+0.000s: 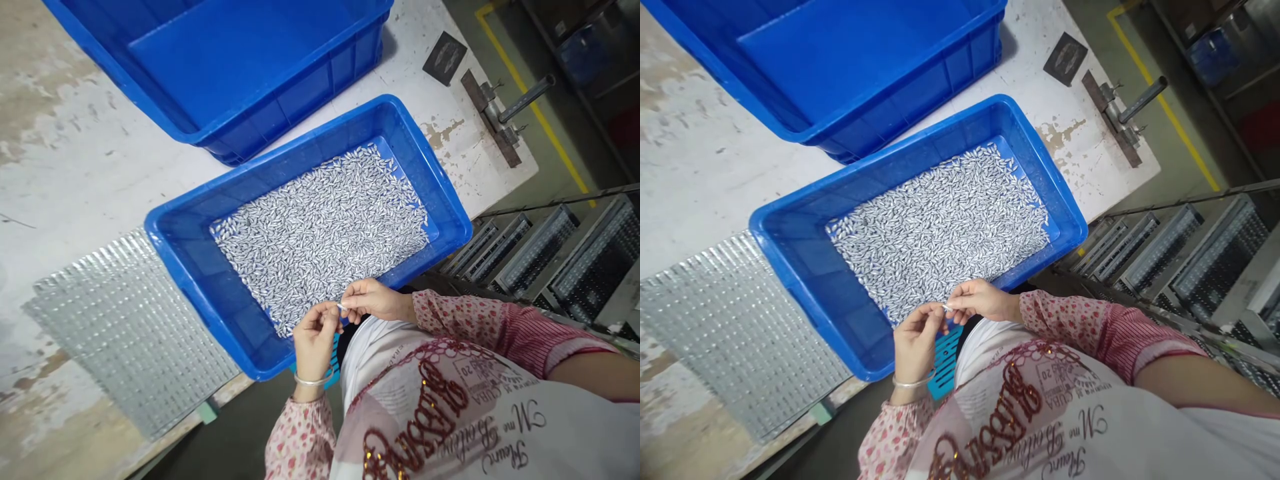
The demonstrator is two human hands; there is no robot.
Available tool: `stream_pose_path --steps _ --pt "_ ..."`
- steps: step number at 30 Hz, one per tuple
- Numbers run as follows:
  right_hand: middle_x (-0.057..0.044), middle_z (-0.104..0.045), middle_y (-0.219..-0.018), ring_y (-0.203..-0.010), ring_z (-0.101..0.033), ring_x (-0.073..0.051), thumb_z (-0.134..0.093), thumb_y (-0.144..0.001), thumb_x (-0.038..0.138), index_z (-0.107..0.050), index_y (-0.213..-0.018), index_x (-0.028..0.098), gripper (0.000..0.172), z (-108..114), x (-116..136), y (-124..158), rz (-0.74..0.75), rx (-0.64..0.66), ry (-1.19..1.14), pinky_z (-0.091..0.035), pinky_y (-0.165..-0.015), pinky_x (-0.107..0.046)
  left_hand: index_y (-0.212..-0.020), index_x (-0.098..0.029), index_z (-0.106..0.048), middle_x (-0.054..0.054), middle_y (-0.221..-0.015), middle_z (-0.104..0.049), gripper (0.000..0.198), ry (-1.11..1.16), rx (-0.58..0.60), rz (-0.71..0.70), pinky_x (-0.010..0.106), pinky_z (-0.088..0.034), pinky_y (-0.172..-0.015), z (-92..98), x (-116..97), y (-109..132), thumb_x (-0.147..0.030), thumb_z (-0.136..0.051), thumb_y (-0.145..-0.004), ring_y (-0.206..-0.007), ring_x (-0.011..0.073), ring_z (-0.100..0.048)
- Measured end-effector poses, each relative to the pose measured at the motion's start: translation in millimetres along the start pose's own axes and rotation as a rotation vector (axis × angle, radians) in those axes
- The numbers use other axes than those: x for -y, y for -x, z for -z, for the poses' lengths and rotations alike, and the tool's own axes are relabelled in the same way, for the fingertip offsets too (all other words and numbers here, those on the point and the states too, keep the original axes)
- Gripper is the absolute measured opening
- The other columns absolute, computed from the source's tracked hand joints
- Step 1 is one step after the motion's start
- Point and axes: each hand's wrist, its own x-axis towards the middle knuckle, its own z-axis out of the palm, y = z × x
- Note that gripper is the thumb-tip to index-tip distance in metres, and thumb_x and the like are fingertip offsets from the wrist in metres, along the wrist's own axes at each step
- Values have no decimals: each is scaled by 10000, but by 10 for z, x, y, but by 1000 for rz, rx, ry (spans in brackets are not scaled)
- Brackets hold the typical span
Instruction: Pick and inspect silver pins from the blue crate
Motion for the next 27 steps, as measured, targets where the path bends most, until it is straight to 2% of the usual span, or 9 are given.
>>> stream_pose_path --steps 8,16,27 --pt "-19 -683 -681 -556 -632 -107 -845 -620 448 -606 -775 123 432 -24 21 2 16 0 -29 -501 -532 -219 -844 -155 -643 -10 -664 -619 254 129 -5 66 215 -440 -485 -43 30 6 -380 -711 -748 -522 90 -505" --pt "-10 -674 -640 -544 -630 -111 -835 -628 465 -603 -785 129 437 -47 -23 -5 44 -30 -5 -506 -552 -234 -799 -155 -630 -38 -562 -552 277 303 -30 159 195 -391 -437 -113 -3 4 -359 -769 -673 -495 85 -469" --pt "-9 -667 -633 -547 -620 -108 -830 -632 465 -604 -765 127 428 -89 -36 15 71 -53 -14 -505 -571 -242 -725 -151 -642 -32 -521 -540 284 409 -56 198 185 -377 -436 -150 -31 7 -360 -806 -623 -474 76 -457"
